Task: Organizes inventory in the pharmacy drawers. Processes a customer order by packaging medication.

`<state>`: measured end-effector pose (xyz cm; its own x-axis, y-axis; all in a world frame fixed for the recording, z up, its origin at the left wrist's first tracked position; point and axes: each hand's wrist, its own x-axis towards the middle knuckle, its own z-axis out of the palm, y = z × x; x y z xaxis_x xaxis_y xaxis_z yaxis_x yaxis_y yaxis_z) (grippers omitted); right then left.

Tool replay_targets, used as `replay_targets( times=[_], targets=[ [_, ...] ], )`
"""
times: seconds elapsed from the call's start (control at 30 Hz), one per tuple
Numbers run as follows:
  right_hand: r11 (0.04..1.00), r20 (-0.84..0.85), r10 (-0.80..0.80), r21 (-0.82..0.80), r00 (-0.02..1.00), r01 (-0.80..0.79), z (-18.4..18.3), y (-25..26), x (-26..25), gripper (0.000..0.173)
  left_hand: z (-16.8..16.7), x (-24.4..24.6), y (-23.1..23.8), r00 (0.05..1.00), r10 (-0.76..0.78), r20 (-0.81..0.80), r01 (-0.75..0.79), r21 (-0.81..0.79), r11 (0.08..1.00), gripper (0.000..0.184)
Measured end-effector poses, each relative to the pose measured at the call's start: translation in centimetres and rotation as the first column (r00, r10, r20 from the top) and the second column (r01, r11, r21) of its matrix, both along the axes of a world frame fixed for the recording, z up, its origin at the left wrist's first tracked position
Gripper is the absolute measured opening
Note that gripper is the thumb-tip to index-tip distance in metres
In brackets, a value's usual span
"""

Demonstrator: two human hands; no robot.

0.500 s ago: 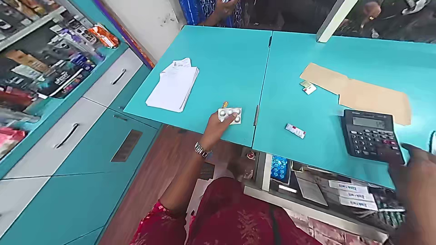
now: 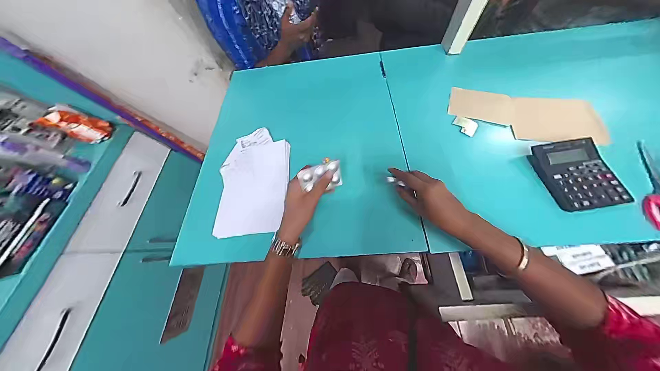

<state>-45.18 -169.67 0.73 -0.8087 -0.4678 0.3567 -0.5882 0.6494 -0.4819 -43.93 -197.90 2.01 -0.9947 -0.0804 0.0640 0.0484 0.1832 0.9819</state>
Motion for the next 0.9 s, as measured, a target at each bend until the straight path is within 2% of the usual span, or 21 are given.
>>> replay_targets(
  times=[0.07,0.13,0.17,0.23,0.3,0.33,0.4,0.43,0.5,0.63,0.73,0.8,0.9],
  targets=[
    [0.997,-0.019,-0.072,0.03,0.997,0.073,0.6,-0.7,-1.4,0.042,-0.6,2.1,-1.3,0.999,0.025,0.047,-0.031,0.121,0.992,0.026],
    [0.947,-0.054,-0.302,0.098,0.952,0.306,2.2,2.1,-2.2,0.049,-2.4,4.5,-2.4,0.997,-0.002,0.075,-0.007,0.117,0.993,0.026],
    [0.883,-0.067,-0.446,0.127,0.893,0.451,2.7,4.6,-2.4,0.055,-3.3,5.7,-3.0,0.997,-0.043,0.056,0.04,0.056,0.998,0.027],
    [0.692,-0.092,-0.701,0.15,0.707,0.706,2.5,11.8,-2.5,0.078,-5.0,7.4,-4.0,0.989,-0.141,-0.045,0.134,-0.138,0.981,0.029],
    [0.489,0.001,-0.868,0.179,0.497,0.854,1.7,18.7,-1.1,0.104,-5.5,7.8,-4.5,0.966,-0.242,-0.089,0.218,-0.217,0.952,0.028],
    [0.416,0.071,-0.909,0.212,0.41,0.884,1.6,21.0,0.2,0.109,-5.5,7.5,-4.6,0.955,-0.283,-0.092,0.26,-0.204,0.944,0.027],
    [0.357,0.162,-0.931,0.23,0.326,0.905,1.1,22.8,2.7,0.099,-5.2,6.6,-4.8,0.932,-0.356,-0.064,0.346,-0.125,0.93,0.024],
    [0.358,0.18,-0.93,0.236,0.321,0.904,0.8,23.0,3.3,0.094,-5.0,6.2,-4.8,0.925,-0.379,-0.038,0.376,-0.073,0.924,0.021],
    [0.349,0.218,-0.929,0.243,0.3,0.905,0.3,21.6,3.3,0.094,-4.6,5.8,-4.5,0.92,-0.391,0.008,0.391,-0.054,0.919,0.017],
    [0.355,0.225,-0.926,0.239,0.304,0.904,-0.1,13.0,5.6,0.093,-3.8,5.9,-3.3,0.903,-0.427,0.059,0.431,-0.129,0.893,0.015],
    [0.333,0.193,-0.937,0.239,0.291,0.912,-0.8,9.2,7.2,0.091,-3.9,5.8,-1.9,0.901,-0.432,0.029,0.43,-0.186,0.884,0.019],
    [0.34,0.128,-0.939,0.206,0.319,0.918,-1.5,7.7,8.1,0.084,-4.4,5.7,-0.7,0.907,-0.419,-0.031,0.402,-0.23,0.887,0.026],
    [0.452,0.019,-0.892,0.017,0.452,0.892,-2.9,6.8,10.0,0.068,-4.8,5.6,1.3,0.922,-0.384,-0.04,0.365,-0.24,0.9,0.027]
  ],
)
